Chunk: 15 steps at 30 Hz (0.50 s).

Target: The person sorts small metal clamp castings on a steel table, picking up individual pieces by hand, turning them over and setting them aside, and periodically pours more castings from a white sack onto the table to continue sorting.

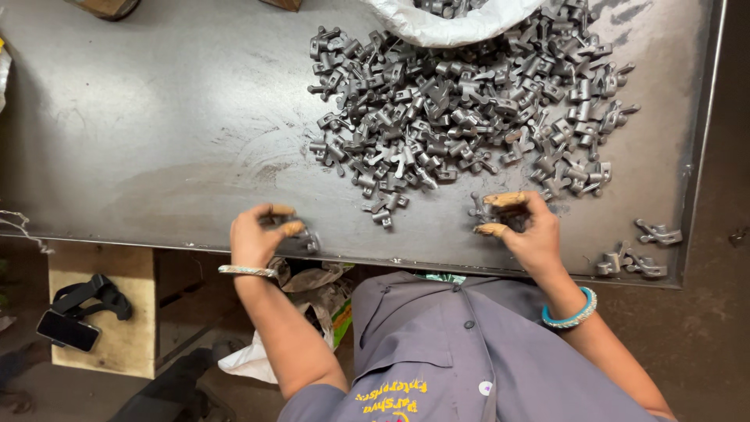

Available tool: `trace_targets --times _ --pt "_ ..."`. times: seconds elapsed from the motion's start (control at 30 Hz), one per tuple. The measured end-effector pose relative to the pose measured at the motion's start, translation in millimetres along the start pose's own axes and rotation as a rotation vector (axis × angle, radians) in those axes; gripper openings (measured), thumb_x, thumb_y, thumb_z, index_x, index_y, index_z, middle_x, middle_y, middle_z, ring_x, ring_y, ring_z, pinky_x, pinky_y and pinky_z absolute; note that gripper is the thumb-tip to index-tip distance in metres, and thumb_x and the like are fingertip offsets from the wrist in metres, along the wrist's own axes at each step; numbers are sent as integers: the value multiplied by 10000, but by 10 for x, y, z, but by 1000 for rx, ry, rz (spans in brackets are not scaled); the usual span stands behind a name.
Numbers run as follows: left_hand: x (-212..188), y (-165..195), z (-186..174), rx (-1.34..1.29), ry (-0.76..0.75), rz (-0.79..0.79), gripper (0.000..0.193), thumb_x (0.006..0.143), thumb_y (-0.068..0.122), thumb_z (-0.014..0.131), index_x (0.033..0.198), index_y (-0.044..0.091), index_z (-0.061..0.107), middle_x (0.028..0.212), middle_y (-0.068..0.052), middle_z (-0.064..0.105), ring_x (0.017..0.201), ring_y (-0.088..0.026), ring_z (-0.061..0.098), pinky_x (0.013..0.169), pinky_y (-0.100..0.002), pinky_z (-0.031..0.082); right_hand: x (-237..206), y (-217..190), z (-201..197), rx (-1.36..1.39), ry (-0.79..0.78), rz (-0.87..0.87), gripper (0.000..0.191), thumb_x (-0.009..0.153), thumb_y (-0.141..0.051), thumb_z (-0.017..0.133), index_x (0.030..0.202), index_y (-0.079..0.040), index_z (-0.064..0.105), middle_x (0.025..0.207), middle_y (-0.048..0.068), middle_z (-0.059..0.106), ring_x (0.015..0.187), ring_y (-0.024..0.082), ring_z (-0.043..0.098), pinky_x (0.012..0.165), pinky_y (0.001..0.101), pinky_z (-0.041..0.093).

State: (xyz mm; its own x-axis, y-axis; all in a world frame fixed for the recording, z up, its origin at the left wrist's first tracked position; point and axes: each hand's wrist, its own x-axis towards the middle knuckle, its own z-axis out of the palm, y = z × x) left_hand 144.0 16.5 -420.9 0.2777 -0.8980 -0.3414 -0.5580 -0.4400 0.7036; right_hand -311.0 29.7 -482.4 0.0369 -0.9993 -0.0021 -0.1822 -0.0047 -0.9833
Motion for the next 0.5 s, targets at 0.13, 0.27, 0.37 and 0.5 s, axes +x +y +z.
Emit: trace_targets --times 0.13,0.27,0.37,0.5 --pt "43 569 616 -59 305 392 303 785 194 905 1043 89 788 1008 -53 777 898 -171 727 815 -291 577 9 253 -135 683 0 301 318 892 -87 789 1158 -56 619 1150 141 719 947 210 673 801 378 599" --pt "-218 1108 1582 -470 -9 422 257 858 165 841 1097 94 776 987 -46 793 854 -123 746 786 -262 607 8 391 -266 1051 47 642 321 951 -263 690 1208 -80 632 1098 144 738 873 223 688 721 368 593" --pt "-422 1308 1970 -573 -190 438 323 881 120 786 1196 81 727 1039 -28 785 899 -105 748 768 -236 584 -10 418 -322 1017 54 647 332 954 -272 680 1215 -73 633 1111 124 733 905 217 685 716 364 581" --pt "-511 1408 2240 -567 -334 384 381 845 98 803 1208 67 692 949 -15 740 814 -98 679 715 -244 562 -34 400 -329 908 90 659 285 996 -234 677 1214 -53 646 1050 67 713 859 191 677 726 345 587"
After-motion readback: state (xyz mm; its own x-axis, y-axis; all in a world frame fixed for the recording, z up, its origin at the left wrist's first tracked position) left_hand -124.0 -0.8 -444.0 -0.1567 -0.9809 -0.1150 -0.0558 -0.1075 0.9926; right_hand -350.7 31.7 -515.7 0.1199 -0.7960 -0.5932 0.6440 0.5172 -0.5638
